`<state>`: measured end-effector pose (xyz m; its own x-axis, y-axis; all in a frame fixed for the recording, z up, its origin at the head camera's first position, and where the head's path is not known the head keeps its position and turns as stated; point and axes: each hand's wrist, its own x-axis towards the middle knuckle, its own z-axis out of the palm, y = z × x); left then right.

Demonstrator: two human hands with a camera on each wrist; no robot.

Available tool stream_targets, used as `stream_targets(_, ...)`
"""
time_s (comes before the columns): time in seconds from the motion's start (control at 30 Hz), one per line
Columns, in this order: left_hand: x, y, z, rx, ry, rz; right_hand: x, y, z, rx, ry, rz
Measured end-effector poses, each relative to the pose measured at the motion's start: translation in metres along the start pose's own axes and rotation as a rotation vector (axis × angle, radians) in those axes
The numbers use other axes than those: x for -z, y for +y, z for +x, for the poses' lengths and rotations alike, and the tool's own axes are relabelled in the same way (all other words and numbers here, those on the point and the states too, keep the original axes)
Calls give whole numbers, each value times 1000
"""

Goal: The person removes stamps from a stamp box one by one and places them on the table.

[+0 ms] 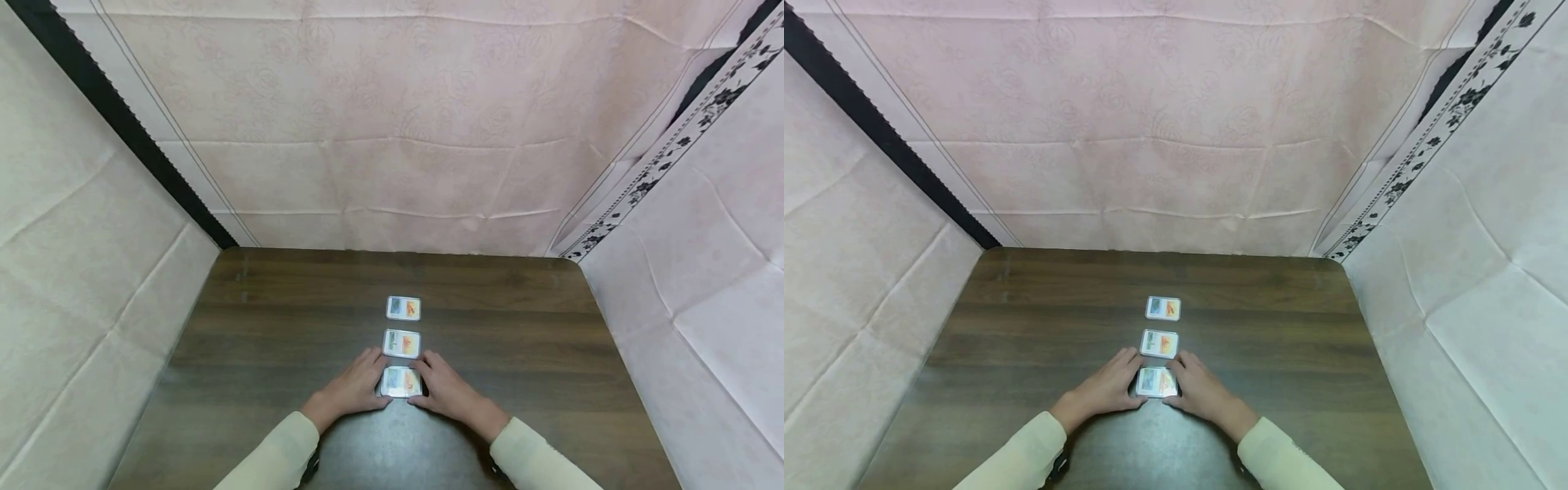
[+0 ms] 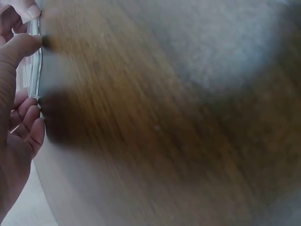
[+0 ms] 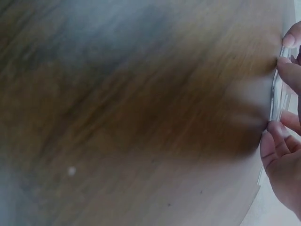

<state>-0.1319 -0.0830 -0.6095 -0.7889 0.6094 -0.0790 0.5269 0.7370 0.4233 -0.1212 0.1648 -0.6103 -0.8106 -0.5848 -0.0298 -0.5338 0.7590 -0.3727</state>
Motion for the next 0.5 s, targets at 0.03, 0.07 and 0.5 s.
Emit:
stream_targets(0.03, 0, 0, 0, -3, 2, 2, 0, 0, 0, 3, 2, 3)
stream_targets(0.07, 0, 0, 0, -6, 3, 4, 1, -1, 0, 4, 3, 8)
stream_targets(0.5, 0, -3, -2, -19, -3, -25, 6, -4, 1, -21, -36, 36)
